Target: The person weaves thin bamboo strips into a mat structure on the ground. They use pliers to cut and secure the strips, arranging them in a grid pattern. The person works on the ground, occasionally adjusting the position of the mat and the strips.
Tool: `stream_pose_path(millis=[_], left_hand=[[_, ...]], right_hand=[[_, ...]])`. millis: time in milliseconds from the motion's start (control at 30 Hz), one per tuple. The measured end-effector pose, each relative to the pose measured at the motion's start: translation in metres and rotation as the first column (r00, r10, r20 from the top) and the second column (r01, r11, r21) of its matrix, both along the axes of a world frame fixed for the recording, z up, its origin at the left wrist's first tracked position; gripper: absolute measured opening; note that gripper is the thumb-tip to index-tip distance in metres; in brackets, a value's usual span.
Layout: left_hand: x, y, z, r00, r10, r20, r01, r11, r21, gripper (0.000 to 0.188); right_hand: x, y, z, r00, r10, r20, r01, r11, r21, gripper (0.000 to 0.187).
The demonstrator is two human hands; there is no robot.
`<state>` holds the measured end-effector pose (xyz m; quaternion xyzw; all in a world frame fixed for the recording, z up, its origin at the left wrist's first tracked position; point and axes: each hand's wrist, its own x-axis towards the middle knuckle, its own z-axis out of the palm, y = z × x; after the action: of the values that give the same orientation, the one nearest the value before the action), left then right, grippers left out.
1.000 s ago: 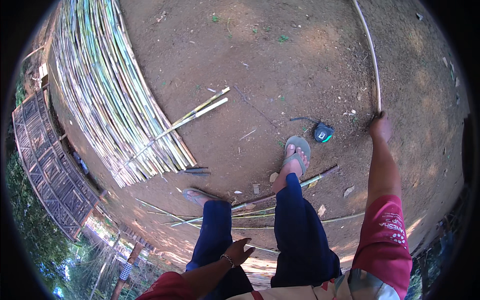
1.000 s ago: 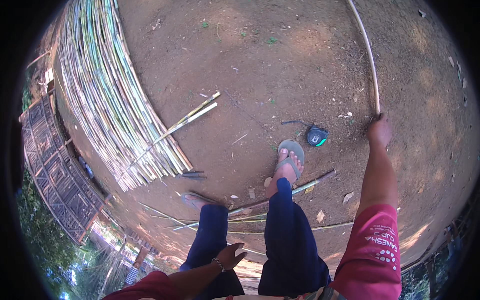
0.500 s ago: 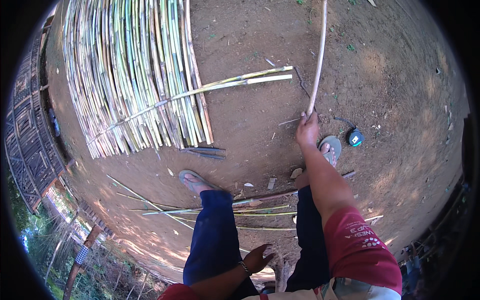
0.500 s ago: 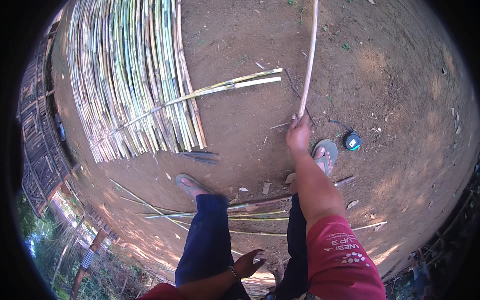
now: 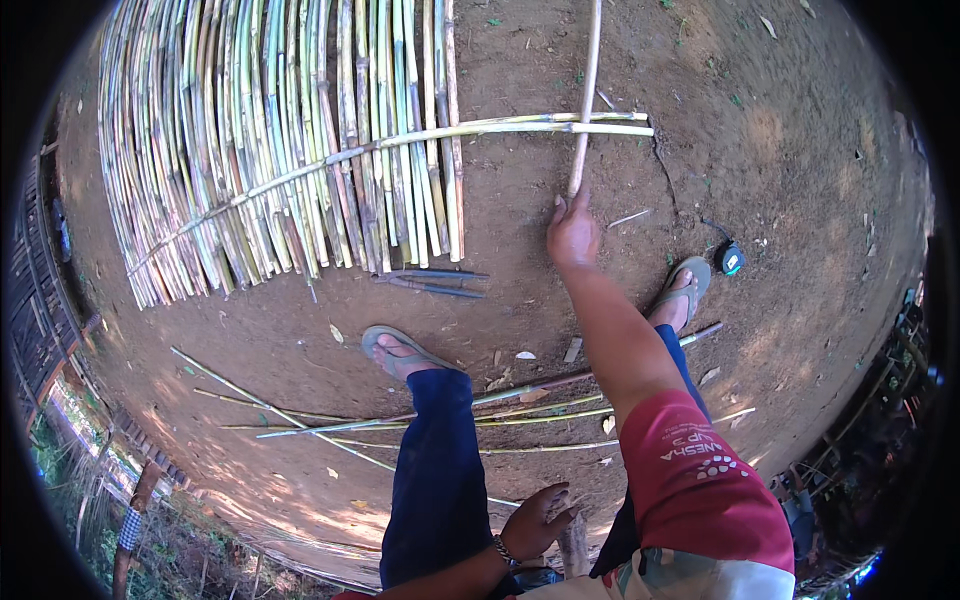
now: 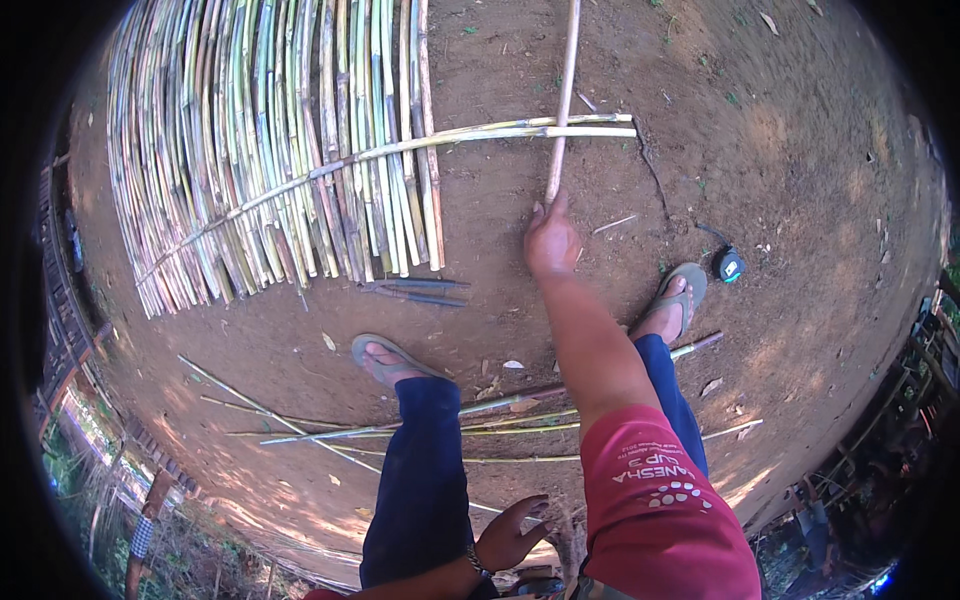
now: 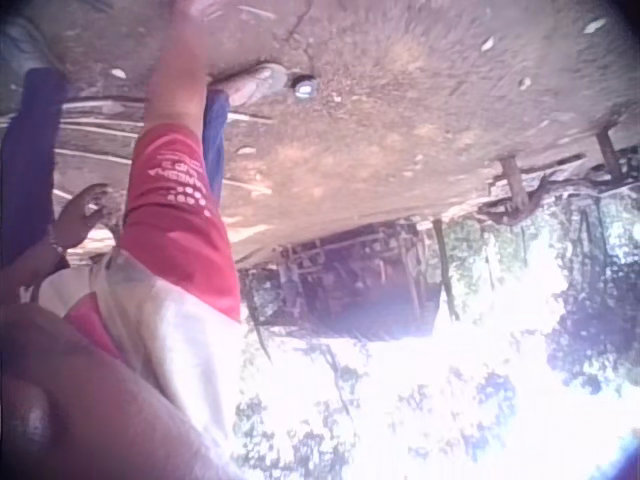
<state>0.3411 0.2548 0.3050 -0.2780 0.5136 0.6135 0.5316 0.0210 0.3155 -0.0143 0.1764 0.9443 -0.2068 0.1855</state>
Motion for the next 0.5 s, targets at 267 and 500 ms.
stream_pose_path(millis=[267, 500], left_hand=[[0.005, -0.026, 0.002, 0.989, 0.071, -0.130, -0.066, 0.997, 0.040, 0.060], [0.006, -0.030, 0.003, 0.972, 0.153, -0.177, -0.141, 0.987, 0.079, 0.059]], right_hand=[[0.020, -0.120, 0.007, 0.993, 0.092, 0.077, -0.081, 0.988, -0.128, 0.057], [0.028, -0.135, 0.017, 0.988, 0.145, 0.045, -0.135, 0.975, -0.174, 0.060]])
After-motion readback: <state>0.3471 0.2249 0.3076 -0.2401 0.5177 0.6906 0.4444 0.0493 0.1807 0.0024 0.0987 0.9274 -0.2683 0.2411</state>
